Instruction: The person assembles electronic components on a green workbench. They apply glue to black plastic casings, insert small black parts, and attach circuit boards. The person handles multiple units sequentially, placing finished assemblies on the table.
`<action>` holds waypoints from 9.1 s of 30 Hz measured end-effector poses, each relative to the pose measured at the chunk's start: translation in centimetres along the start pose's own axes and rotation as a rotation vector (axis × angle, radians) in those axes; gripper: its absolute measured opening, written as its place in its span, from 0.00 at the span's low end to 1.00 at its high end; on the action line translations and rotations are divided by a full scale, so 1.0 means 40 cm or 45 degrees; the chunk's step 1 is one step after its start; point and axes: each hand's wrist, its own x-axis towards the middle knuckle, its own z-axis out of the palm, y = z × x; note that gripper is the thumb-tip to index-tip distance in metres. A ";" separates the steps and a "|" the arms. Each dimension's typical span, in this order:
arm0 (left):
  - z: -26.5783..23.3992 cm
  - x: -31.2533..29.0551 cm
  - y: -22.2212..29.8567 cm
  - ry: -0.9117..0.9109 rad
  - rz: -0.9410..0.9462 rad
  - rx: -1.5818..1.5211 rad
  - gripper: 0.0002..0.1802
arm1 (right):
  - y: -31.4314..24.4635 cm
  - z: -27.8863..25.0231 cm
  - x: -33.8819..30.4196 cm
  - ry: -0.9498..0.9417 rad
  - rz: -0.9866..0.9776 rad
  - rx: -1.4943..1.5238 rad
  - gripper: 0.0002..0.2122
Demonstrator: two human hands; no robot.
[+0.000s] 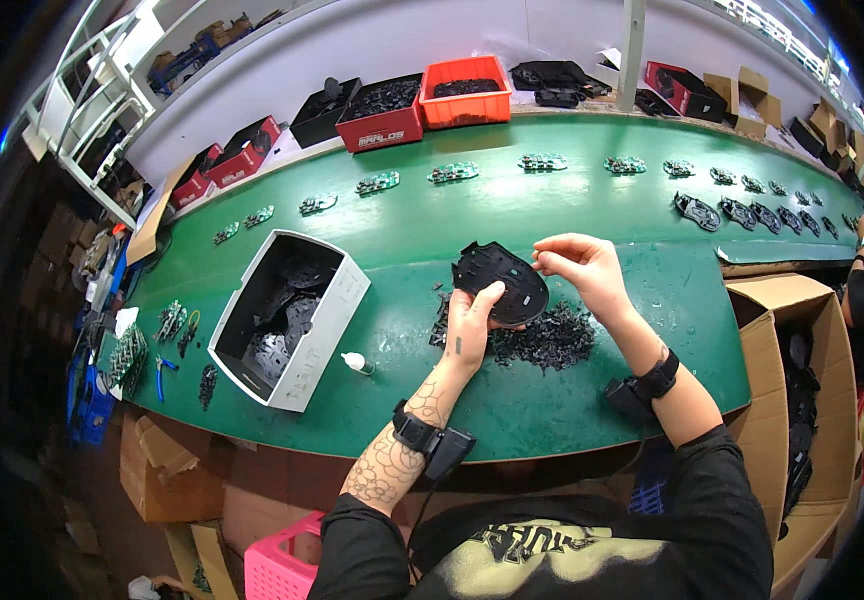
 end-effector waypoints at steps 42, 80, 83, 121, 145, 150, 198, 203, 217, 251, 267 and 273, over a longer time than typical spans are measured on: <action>-0.113 -0.138 0.369 0.176 0.531 1.338 0.17 | 0.109 -0.411 0.083 0.595 0.364 0.001 0.14; -0.063 -0.019 0.222 0.134 0.117 0.780 0.31 | 0.101 0.076 0.086 -0.455 -0.258 -1.000 0.09; -0.095 0.024 0.141 0.076 -0.193 0.314 0.26 | 0.131 0.085 0.099 -0.306 -0.297 -1.011 0.11; -0.076 0.004 0.045 0.036 0.211 0.737 0.26 | 0.096 0.085 0.051 -0.084 -0.127 -0.126 0.07; -0.133 0.022 0.043 0.060 0.162 0.484 0.31 | 0.041 0.014 0.069 -0.518 0.667 -0.002 0.09; -0.127 0.005 0.057 0.149 0.335 0.810 0.35 | 0.108 -0.034 0.112 -0.038 0.513 0.118 0.11; -0.206 0.030 0.066 0.383 0.360 0.472 0.14 | 0.145 0.168 0.099 -0.363 -0.293 -1.164 0.06; -0.207 0.031 0.068 0.394 0.341 0.440 0.15 | 0.133 0.131 0.081 -0.507 -0.266 -1.142 0.06; -0.221 0.037 0.065 0.355 0.392 0.408 0.16 | 0.115 0.068 0.107 -0.289 -0.072 -0.891 0.10; -0.186 0.003 0.064 0.016 0.225 0.644 0.18 | 0.083 0.135 0.102 -0.483 0.344 -0.062 0.12; -0.192 0.010 0.081 0.120 0.084 0.475 0.31 | 0.079 0.100 0.117 -0.442 0.606 0.025 0.15; -0.133 -0.144 0.249 0.223 0.889 1.351 0.22 | 0.185 -0.029 0.161 0.125 0.507 0.217 0.15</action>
